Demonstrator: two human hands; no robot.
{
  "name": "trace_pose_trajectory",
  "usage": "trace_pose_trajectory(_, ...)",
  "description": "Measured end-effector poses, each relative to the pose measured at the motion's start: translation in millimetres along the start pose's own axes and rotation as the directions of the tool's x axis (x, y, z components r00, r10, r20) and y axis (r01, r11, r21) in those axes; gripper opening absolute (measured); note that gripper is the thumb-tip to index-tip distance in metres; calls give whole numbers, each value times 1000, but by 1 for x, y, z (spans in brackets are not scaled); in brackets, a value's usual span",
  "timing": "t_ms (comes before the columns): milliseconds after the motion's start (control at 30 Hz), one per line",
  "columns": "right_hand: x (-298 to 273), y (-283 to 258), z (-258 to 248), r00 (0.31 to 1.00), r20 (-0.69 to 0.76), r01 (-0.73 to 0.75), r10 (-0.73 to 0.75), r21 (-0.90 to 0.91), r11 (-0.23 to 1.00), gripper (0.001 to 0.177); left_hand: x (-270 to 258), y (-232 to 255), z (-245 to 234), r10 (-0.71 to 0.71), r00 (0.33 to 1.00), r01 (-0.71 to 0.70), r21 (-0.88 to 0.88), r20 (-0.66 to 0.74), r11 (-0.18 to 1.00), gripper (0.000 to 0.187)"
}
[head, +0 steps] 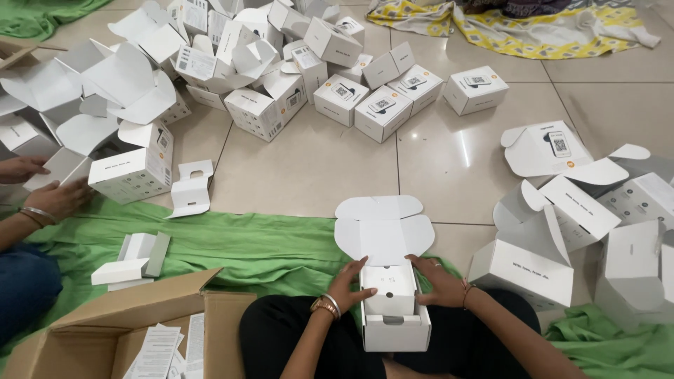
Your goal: The person packages smartwatches or similar small electronic devices into white retail boxes.
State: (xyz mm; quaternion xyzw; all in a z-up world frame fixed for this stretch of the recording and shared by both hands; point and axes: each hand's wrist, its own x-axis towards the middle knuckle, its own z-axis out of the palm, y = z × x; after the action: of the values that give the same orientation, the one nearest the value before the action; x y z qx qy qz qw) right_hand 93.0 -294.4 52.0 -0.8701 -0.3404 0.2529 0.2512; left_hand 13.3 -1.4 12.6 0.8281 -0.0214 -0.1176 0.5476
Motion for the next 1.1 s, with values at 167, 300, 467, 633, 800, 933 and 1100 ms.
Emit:
trace_pose_trajectory(167,-8,-11,1,990,-23,-121,138,354,927,112,-2,8,-1,76,996,-76,-2,-54,997,93)
trace_pose_trajectory(300,14,3,8,989,-148,40,0,271,962,105,3,4,0,154,982,-138,144,-106,980,95)
trace_pose_trajectory(467,11,2,22,993,-100,-25,64,352,936,108,24,-52,14,302,938,-272,180,-169,945,75)
trace_pose_trajectory(633,19,32,53,925,-378,179,-46,326,928,89,26,-57,30,147,933,-170,-42,-329,985,69)
trace_pose_trajectory(800,39,48,86,934,-246,-74,259,576,814,105,46,-89,33,-53,980,25,-144,-192,989,86)
trace_pose_trajectory(933,41,32,93,877,-347,-96,331,549,830,106,39,-73,20,-26,995,-8,-319,-100,948,92)
trace_pose_trajectory(1100,25,-21,97,711,-509,-277,486,432,858,74,43,-59,52,-74,920,165,210,-385,964,78)
